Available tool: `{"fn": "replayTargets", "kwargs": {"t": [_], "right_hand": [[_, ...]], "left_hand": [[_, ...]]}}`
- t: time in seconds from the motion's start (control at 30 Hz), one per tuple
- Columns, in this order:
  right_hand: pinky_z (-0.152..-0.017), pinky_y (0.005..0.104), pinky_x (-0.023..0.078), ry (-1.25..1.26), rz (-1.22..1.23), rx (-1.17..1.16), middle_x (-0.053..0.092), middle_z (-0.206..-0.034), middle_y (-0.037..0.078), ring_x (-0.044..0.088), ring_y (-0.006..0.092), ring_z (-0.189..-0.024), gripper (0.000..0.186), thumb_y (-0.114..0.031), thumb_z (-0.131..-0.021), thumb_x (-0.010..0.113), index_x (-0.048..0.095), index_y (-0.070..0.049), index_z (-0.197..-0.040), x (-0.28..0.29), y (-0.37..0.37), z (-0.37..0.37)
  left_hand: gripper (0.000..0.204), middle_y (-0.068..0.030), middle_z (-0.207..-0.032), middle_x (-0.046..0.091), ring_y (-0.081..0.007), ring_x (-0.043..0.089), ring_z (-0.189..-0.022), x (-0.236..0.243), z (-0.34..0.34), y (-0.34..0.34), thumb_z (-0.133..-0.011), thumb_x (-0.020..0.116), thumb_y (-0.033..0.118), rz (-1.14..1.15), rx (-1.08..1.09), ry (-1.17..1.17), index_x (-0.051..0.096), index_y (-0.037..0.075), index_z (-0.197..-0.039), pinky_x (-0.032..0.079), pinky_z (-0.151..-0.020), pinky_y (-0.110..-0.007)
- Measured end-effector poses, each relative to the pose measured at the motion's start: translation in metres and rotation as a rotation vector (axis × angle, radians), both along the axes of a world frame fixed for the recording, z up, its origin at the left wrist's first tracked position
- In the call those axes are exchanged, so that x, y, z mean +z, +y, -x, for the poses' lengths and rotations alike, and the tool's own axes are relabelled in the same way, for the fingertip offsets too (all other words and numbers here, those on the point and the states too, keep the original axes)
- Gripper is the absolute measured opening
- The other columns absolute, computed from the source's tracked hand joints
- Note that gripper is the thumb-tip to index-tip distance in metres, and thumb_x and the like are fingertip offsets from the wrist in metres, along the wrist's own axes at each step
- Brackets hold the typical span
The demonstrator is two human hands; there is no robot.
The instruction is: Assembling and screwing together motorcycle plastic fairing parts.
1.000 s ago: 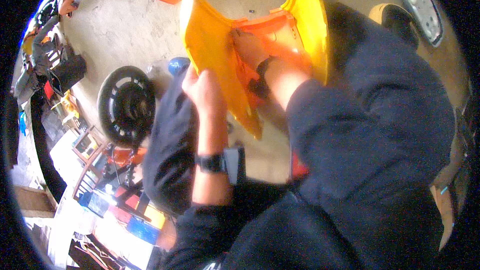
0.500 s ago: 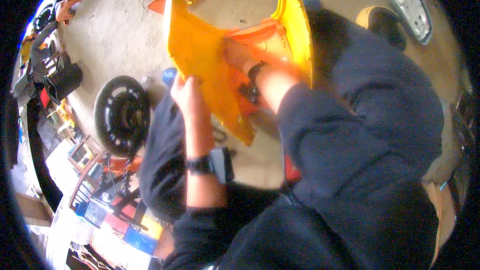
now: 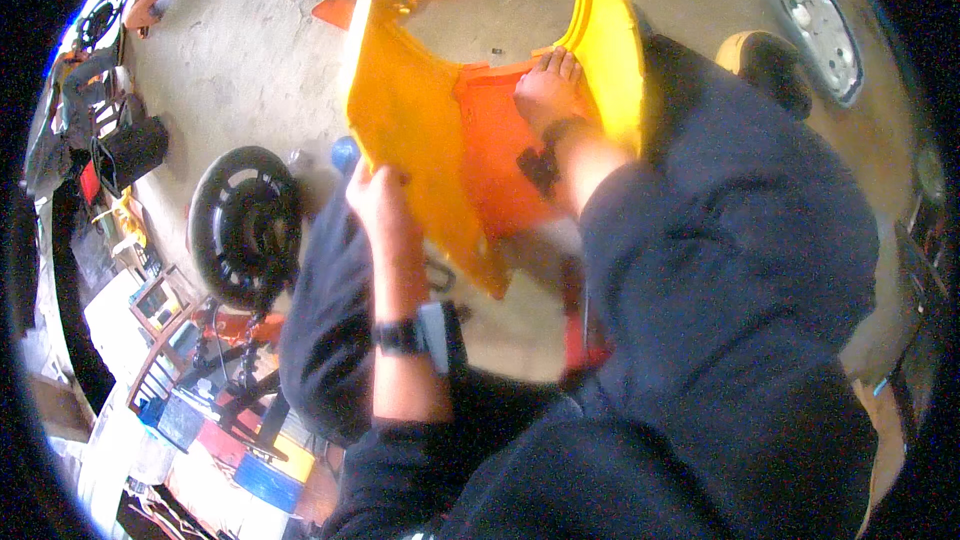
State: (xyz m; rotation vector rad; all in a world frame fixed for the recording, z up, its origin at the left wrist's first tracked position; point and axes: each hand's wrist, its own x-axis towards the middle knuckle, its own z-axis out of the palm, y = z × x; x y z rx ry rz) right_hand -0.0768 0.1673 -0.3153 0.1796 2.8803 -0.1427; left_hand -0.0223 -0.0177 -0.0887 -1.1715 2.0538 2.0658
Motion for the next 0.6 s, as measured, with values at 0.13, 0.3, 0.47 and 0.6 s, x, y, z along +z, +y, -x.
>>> {"fn": "replayTargets", "kwargs": {"t": [0.13, 0.3, 0.47, 0.6], "right_hand": [[-0.114, 0.0527, 0.02, 0.057, 0.031, -0.013, 0.034, -0.147, 0.028, 0.032, 0.0419, -0.136, 0.063, -0.029, -0.089, 0.045, 0.039, 0.013, -0.136, 0.004, -0.011, -0.008], [-0.112, 0.0542, 0.024, 0.209, -0.037, 0.053, 0.041, -0.144, 0.028, 0.038, 0.0429, -0.132, 0.057, -0.023, -0.088, 0.042, 0.047, 0.012, -0.132, -0.004, 0.003, -0.008], [-0.108, 0.0509, 0.031, 0.26, -0.047, 0.132, 0.058, -0.122, 0.02, 0.048, 0.0366, -0.123, 0.039, -0.017, -0.088, 0.044, 0.059, 0.004, -0.117, 0.026, -0.025, -0.003], [-0.104, 0.0482, 0.036, -0.023, 0.071, 0.122, 0.062, -0.116, 0.013, 0.051, 0.0313, -0.121, 0.026, -0.017, -0.086, 0.054, 0.06, -0.004, -0.107, 0.018, -0.024, 0.046]], "left_hand": [[0.043, -0.0029, -0.09, 0.067, -0.0083, 0.058, -0.071, 0.002, 0.0, 0.003, -0.075, 0.045, -0.009, 0.019, 0.007, -0.021, 0.065, -0.002, -0.112, 0.043, -0.063, -0.021], [0.045, -0.0056, -0.099, 0.068, -0.0117, 0.062, -0.081, -0.009, 0.01, 0.01, -0.076, 0.044, -0.01, 0.047, -0.081, 0.044, 0.062, -0.003, -0.117, 0.048, -0.072, -0.023], [0.042, -0.0071, -0.102, 0.068, -0.0139, 0.064, -0.087, -0.007, 0.005, -0.002, -0.079, 0.045, -0.009, 0.1, -0.062, 0.001, 0.061, -0.003, -0.117, 0.05, -0.079, -0.026], [0.04, -0.0126, -0.105, 0.069, -0.0193, 0.066, -0.095, -0.012, 0.008, 0.001, -0.082, 0.051, -0.003, 0.234, -0.163, -0.063, 0.059, 0.0, -0.121, 0.05, -0.085, -0.031]]}}
